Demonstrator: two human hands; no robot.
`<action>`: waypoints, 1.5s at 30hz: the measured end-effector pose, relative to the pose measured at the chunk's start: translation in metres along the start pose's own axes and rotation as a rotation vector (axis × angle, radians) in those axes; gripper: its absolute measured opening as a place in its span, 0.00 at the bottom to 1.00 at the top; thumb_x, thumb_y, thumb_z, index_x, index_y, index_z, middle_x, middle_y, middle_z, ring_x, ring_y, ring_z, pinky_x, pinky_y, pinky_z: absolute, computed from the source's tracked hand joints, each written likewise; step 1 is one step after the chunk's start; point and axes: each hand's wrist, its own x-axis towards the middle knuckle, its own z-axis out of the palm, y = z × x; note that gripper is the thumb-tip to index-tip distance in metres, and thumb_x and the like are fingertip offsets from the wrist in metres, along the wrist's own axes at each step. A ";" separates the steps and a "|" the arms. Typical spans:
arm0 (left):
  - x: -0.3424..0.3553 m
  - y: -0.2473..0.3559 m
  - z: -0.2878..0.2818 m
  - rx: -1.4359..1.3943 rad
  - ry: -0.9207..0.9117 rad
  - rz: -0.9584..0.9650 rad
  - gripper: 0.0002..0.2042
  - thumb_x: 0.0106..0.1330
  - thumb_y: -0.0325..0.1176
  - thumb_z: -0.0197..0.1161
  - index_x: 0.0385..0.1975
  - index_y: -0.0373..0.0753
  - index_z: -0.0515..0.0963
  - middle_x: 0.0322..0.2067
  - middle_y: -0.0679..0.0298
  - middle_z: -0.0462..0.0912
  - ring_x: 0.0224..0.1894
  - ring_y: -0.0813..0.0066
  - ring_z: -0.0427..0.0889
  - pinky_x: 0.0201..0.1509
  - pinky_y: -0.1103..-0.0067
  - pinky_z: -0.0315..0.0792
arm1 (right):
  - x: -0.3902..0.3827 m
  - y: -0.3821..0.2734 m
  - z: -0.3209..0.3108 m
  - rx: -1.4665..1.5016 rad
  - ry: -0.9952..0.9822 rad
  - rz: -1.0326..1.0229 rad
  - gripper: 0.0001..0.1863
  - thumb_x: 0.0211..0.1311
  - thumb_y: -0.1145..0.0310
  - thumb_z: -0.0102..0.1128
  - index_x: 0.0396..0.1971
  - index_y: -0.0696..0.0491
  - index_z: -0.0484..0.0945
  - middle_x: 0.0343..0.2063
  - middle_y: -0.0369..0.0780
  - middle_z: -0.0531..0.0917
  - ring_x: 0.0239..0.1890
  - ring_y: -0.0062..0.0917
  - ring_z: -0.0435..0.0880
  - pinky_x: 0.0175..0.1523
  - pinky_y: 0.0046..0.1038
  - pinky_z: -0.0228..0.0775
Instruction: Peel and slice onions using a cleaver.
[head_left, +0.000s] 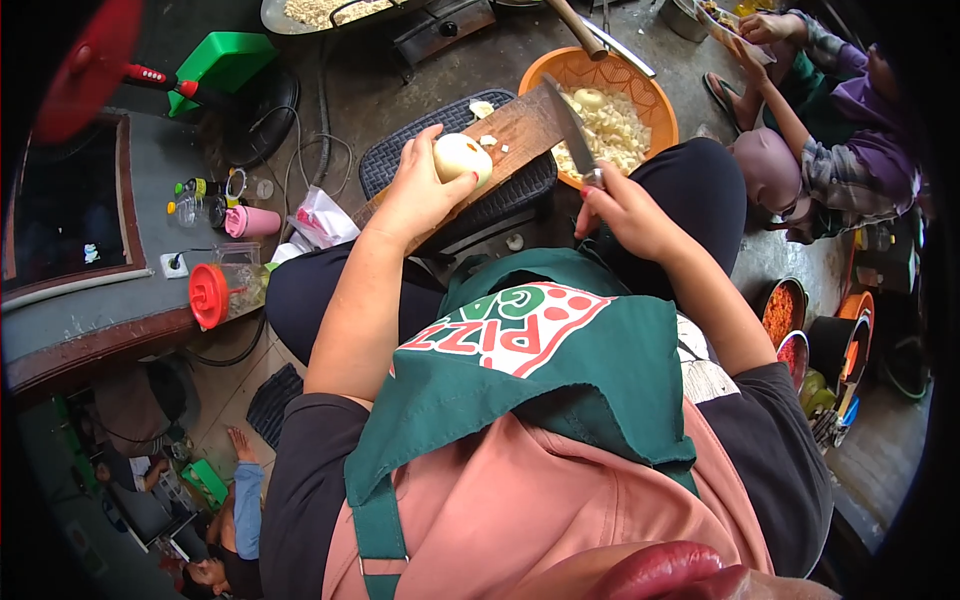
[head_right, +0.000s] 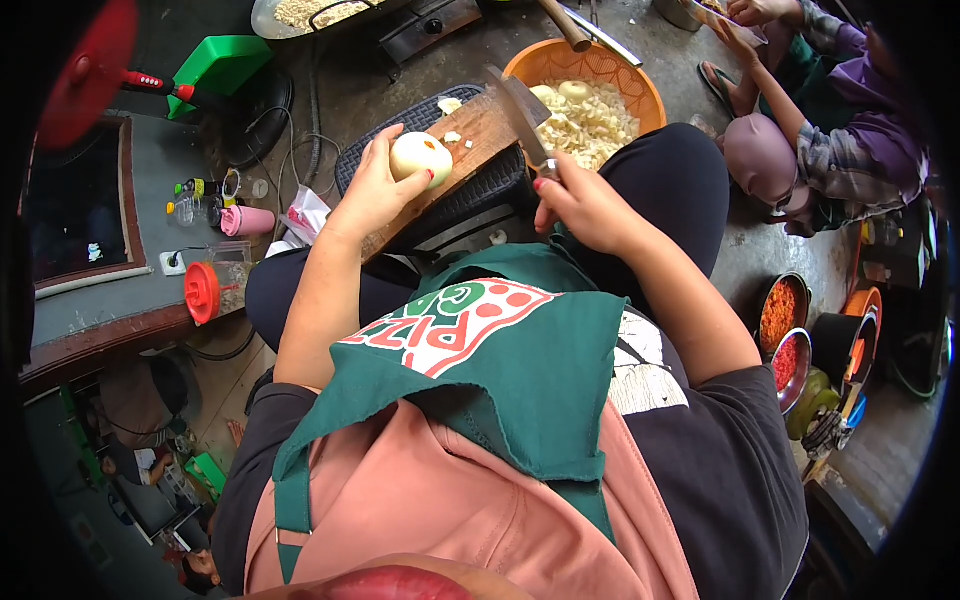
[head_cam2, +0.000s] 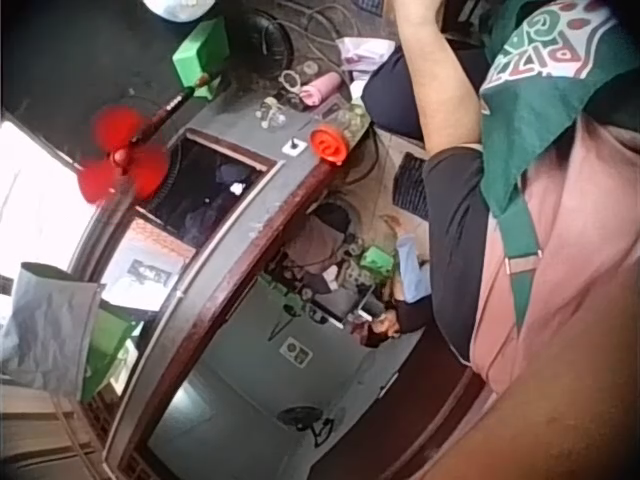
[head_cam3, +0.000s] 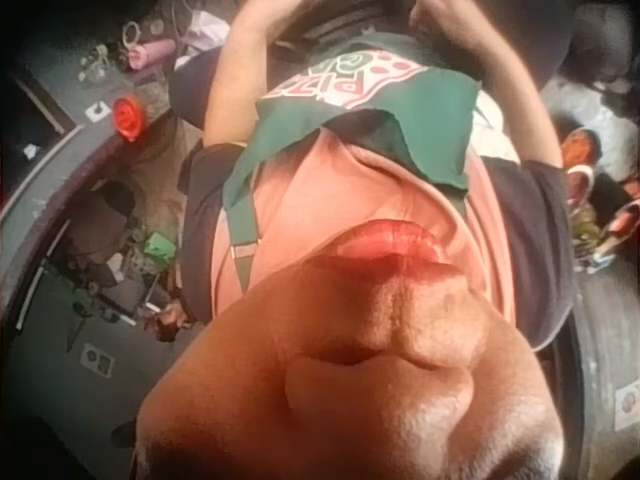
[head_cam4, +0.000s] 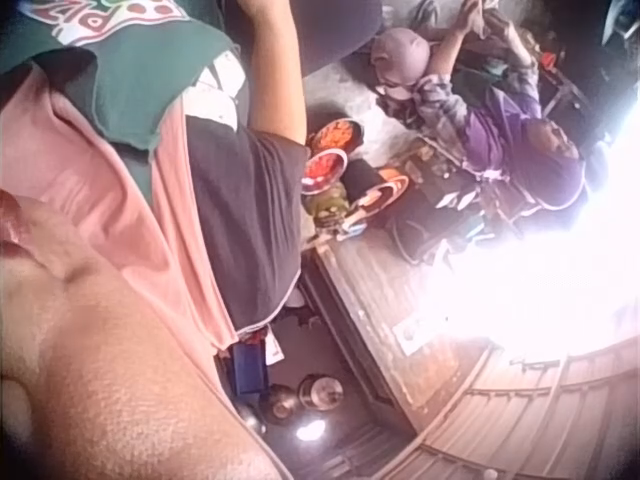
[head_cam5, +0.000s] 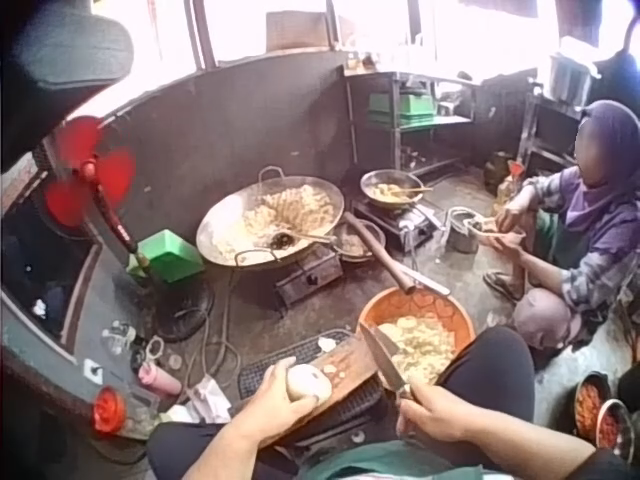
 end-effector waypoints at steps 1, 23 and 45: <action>0.000 0.000 0.000 0.041 -0.007 -0.027 0.41 0.53 0.42 0.68 0.64 0.31 0.56 0.61 0.45 0.59 0.65 0.53 0.62 0.68 0.71 0.57 | 0.002 -0.008 0.004 -0.224 -0.049 0.004 0.10 0.72 0.64 0.44 0.39 0.56 0.67 0.24 0.40 0.81 0.27 0.27 0.83 0.36 0.27 0.74; 0.011 -0.019 0.026 -0.098 0.027 -0.112 0.31 0.50 0.28 0.71 0.53 0.33 0.64 0.47 0.59 0.74 0.51 0.74 0.75 0.56 0.79 0.70 | 0.019 -0.036 0.048 -1.021 -0.029 -0.160 0.15 0.68 0.60 0.47 0.33 0.59 0.66 0.18 0.49 0.79 0.24 0.45 0.81 0.30 0.44 0.72; 0.017 -0.001 0.015 -0.126 -0.038 -0.246 0.39 0.44 0.41 0.76 0.53 0.29 0.62 0.53 0.48 0.68 0.57 0.60 0.71 0.60 0.75 0.67 | 0.061 -0.037 0.055 -0.976 0.005 -0.191 0.15 0.67 0.62 0.48 0.36 0.61 0.67 0.21 0.53 0.81 0.26 0.49 0.81 0.34 0.46 0.73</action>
